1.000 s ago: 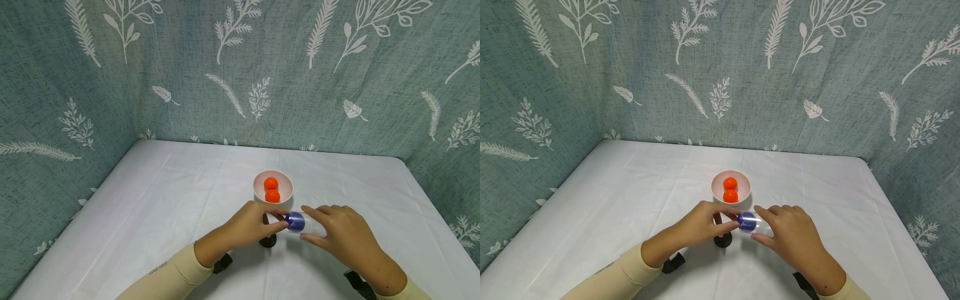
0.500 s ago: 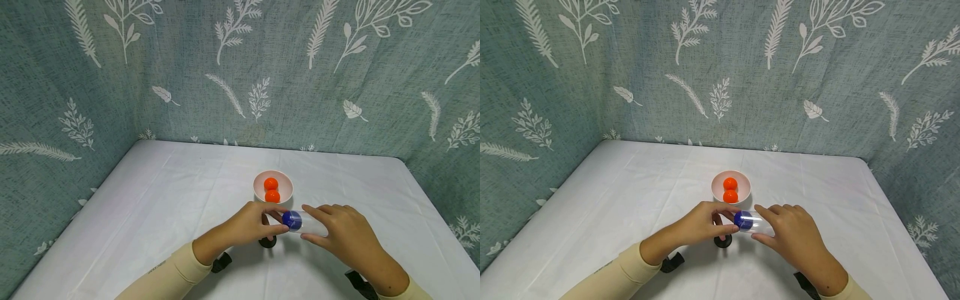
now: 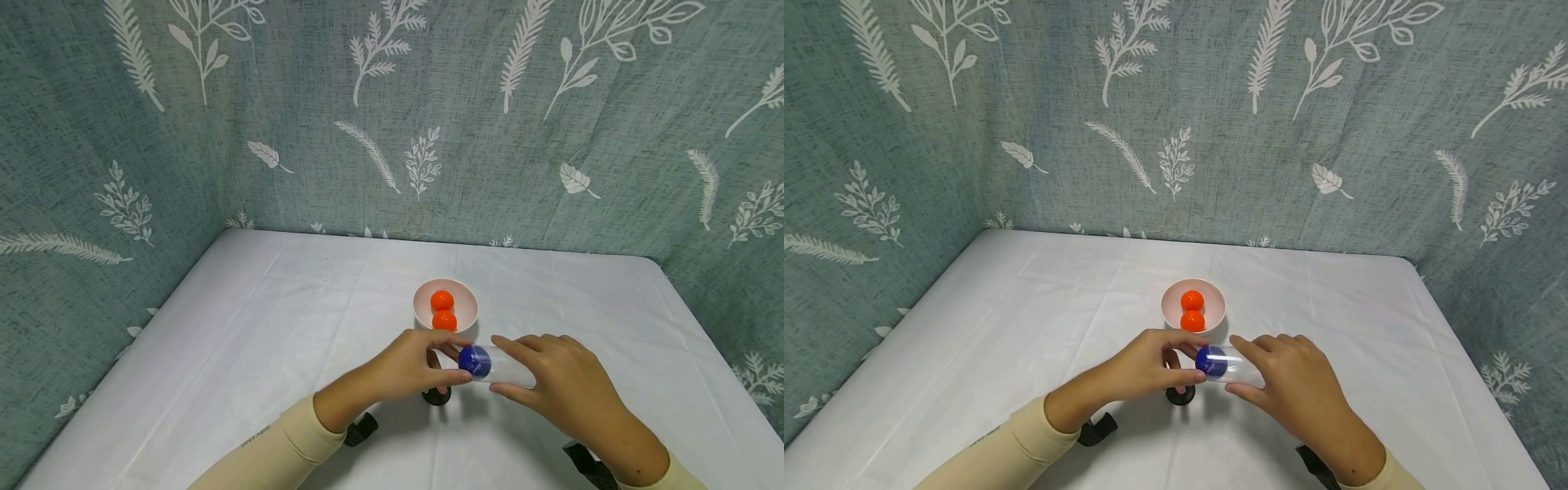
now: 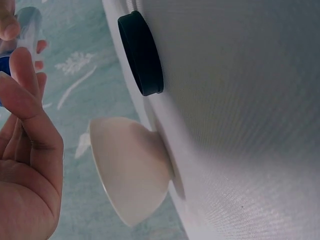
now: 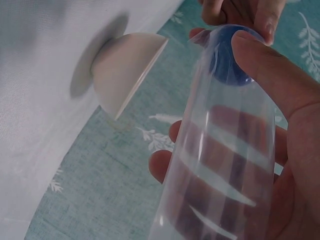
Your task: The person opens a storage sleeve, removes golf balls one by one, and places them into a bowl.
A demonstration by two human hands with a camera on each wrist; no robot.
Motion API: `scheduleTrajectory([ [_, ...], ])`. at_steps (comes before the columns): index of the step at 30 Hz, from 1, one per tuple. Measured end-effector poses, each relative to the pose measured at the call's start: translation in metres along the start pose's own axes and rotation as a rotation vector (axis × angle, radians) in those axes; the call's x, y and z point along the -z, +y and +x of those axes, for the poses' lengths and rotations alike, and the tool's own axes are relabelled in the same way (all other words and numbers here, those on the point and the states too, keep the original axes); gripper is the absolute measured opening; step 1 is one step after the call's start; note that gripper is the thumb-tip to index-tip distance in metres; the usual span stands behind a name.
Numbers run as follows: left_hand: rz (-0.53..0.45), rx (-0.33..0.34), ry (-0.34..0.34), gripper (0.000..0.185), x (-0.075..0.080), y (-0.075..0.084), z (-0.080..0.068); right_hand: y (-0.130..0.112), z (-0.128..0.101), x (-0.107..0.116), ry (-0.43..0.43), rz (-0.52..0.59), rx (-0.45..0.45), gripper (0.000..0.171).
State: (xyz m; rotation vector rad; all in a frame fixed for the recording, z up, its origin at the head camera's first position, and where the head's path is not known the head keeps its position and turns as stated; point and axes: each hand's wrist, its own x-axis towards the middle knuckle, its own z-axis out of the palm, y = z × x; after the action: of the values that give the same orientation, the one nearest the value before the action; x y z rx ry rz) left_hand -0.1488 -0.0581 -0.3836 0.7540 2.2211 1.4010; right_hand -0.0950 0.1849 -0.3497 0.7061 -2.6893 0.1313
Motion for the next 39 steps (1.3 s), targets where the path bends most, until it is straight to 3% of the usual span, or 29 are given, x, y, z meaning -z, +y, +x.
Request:
scheduleTrajectory([
  [15, 0.021, -0.043, 0.022, 0.048, 0.002, 0.001, 0.0, 0.003, 0.001, 0.0, 0.016, 0.001, -0.002, 0.064],
  [21, 0.046, -0.057, 0.108, 0.043, 0.006, -0.002, -0.003, 0.007, 0.001, -0.003, 0.061, 0.021, -0.007, 0.062],
  [30, 0.12, -0.055, 0.213, 0.041, 0.026, -0.003, 0.004, 0.012, 0.001, -0.006, 0.086, 0.037, -0.02, 0.06],
  [39, 0.288, -0.021, 0.303, 0.039, 0.049, -0.01, 0.019, 0.014, 0.001, -0.007, 0.077, 0.052, -0.02, 0.06],
])
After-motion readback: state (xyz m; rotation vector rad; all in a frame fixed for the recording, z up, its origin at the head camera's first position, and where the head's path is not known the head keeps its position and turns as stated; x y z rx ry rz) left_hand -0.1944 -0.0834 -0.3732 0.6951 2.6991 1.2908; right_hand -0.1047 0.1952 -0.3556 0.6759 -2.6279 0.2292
